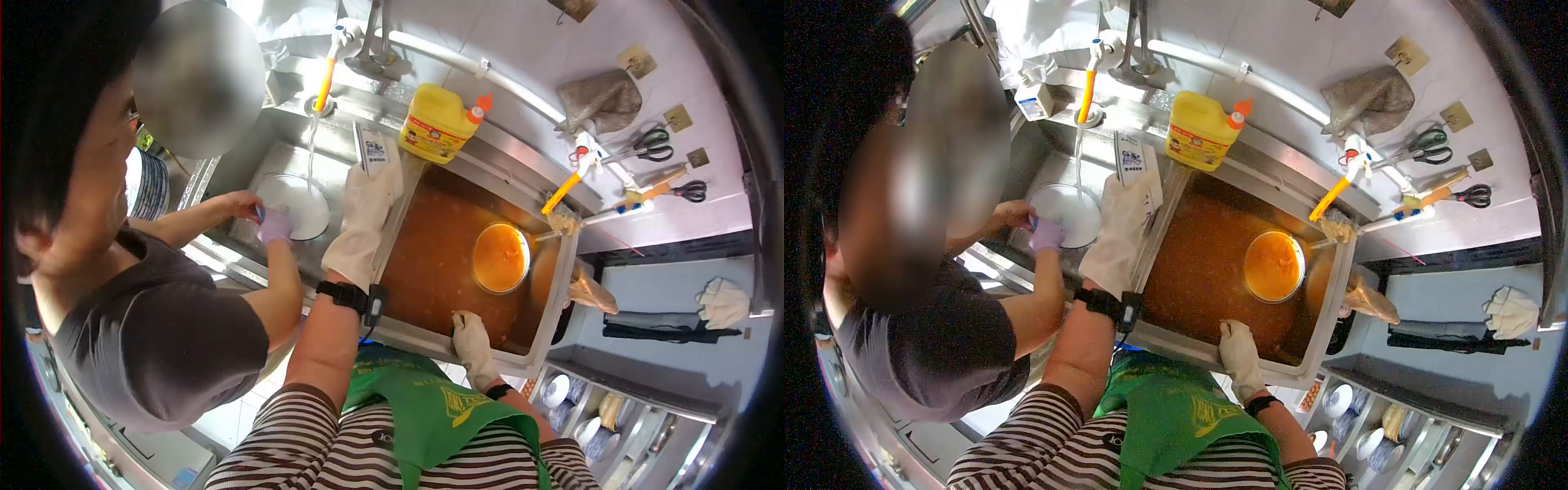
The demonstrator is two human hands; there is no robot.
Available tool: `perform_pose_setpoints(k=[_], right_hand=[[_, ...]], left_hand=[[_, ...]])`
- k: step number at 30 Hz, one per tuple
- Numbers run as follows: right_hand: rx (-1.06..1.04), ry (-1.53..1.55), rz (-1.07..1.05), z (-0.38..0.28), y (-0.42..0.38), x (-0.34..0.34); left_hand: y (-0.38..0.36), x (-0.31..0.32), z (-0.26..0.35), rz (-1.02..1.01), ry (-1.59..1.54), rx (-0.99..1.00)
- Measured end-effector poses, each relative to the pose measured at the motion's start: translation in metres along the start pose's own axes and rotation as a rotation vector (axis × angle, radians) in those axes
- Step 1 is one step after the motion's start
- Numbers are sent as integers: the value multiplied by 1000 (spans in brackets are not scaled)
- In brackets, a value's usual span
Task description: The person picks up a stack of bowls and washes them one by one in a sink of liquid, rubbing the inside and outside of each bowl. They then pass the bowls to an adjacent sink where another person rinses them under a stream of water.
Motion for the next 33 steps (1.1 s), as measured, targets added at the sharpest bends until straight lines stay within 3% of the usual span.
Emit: perform_pose_setpoints(k=[1, 2, 4, 7, 8, 11, 13, 15, 17, 18, 19, 21, 22, 24, 26, 28, 29, 31, 32, 33], right_hand=[[5, 1, -3, 1, 1, 1], [7, 1, -9, 2, 2, 2], [15, 6, -19, 1, 3, 4], [4, 11, -16, -4, 2, -2], [16, 15, -9, -5, 0, -4], [17, 18, 22, -4, 0, -5], [7, 16, 45, -1, 2, -3], [-44, 21, 96, 2, 2, -1], [-28, 24, 67, 8, 2, 5], [-28, 27, 54, 8, 5, 5], [-18, 34, 58, 9, 5, 3], [-32, 32, 27, 6, 3, -1], [-15, 46, 27, 6, 5, -1], [-44, 129, 19, 10, 5, -1], [-18, 161, -8, 19, 5, 6], [-10, 187, -21, 27, 11, -2], [32, 281, -81, 28, 15, -7], [73, 444, -127, 45, 43, -12], [73, 508, -109, 59, 69, -14], [188, 774, -137, 71, 91, -19]], left_hand=[[7, -2, -5, 29, 6, -28], [24, -13, -19, -25, 135, 205], [58, -41, -61, -85, 269, 435], [89, -55, -118, -270, 458, 324], [93, -59, -128, -189, 613, 226], [96, -72, -156, -177, 510, 37], [92, -70, -163, -350, 1172, 356], [86, -71, -166, -371, 1107, 343], [94, -89, -186, -420, 1302, 132], [94, -92, -188, -543, 1282, 40], [97, -98, -188, -554, 1287, 43], [94, -100, -183, -562, 1263, -61], [96, -105, -185, -402, 1352, -201], [75, -92, -147, -126, 1234, -217], [44, -60, -102, 92, 819, -68], [2, -6, -71, 19, 501, 162], [-20, 8, -92, -81, 241, -109], [-58, 49, -104, -339, 302, -62], [-73, 58, -127, -337, 251, -208], [-84, 64, -155, -328, 199, -355]])
Point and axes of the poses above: each hand's wrist, its own y-axis towards the middle knuckle, its own x-axis out of the palm, z = x × y, the point moved 6 cm from there along y, towards the middle knuckle, and after that the axes turned 15 degrees about -y, right-handed, at the moved point
